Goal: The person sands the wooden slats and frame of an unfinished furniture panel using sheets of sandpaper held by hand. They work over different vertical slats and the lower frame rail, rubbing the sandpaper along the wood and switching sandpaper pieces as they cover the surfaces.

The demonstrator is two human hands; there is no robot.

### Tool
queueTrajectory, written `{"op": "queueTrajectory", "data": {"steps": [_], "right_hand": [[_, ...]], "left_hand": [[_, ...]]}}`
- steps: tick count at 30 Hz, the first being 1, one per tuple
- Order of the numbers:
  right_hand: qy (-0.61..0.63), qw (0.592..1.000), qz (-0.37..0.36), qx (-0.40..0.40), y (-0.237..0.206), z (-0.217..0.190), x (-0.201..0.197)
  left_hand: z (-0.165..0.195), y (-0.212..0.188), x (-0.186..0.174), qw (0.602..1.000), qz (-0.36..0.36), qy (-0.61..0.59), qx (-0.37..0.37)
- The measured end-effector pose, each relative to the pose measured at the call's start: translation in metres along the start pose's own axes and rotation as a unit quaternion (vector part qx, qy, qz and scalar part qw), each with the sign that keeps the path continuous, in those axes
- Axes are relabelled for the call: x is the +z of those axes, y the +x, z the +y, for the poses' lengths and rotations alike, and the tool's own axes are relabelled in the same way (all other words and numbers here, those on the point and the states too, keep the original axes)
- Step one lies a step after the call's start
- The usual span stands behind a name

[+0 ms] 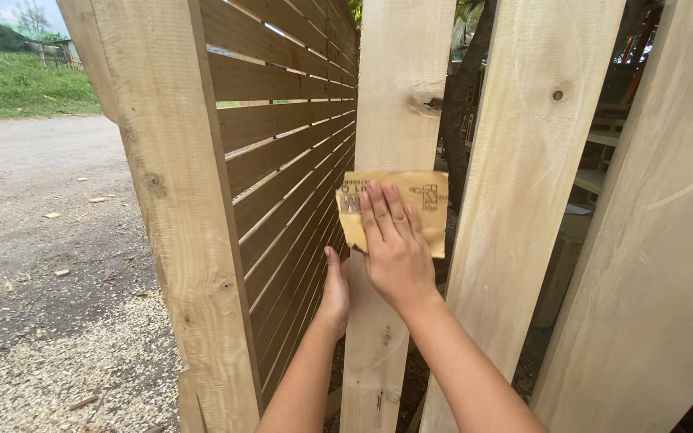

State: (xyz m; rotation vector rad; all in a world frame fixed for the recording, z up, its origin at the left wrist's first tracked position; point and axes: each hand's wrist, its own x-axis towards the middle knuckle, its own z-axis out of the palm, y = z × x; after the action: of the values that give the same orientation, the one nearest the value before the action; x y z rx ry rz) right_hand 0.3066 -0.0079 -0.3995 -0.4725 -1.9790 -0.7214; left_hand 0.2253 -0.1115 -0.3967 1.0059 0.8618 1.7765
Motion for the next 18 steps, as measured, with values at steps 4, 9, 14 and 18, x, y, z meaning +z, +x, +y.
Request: {"op": "queueTrajectory", "data": {"steps": [4, 9, 14, 18], "right_hand": [[-0.084, 0.994, -0.059, -0.028, -0.082, -0.021, -0.013], [-0.029, 0.999, -0.017, -0.004, 0.010, -0.010, -0.016], [0.008, 0.999, 0.016, 0.041, 0.053, -0.005, -0.015], [-0.093, 0.995, -0.032, 0.032, -0.066, -0.024, -0.010]], "left_hand": [[-0.002, 0.000, 0.003, 0.999, 0.006, -0.008, -0.032], [-0.003, 0.002, 0.002, 1.000, -0.006, 0.021, 0.021], [-0.008, 0.003, -0.003, 0.999, 0.010, 0.032, 0.002], [-0.013, 0.004, -0.003, 0.999, -0.033, -0.033, 0.023]]}}
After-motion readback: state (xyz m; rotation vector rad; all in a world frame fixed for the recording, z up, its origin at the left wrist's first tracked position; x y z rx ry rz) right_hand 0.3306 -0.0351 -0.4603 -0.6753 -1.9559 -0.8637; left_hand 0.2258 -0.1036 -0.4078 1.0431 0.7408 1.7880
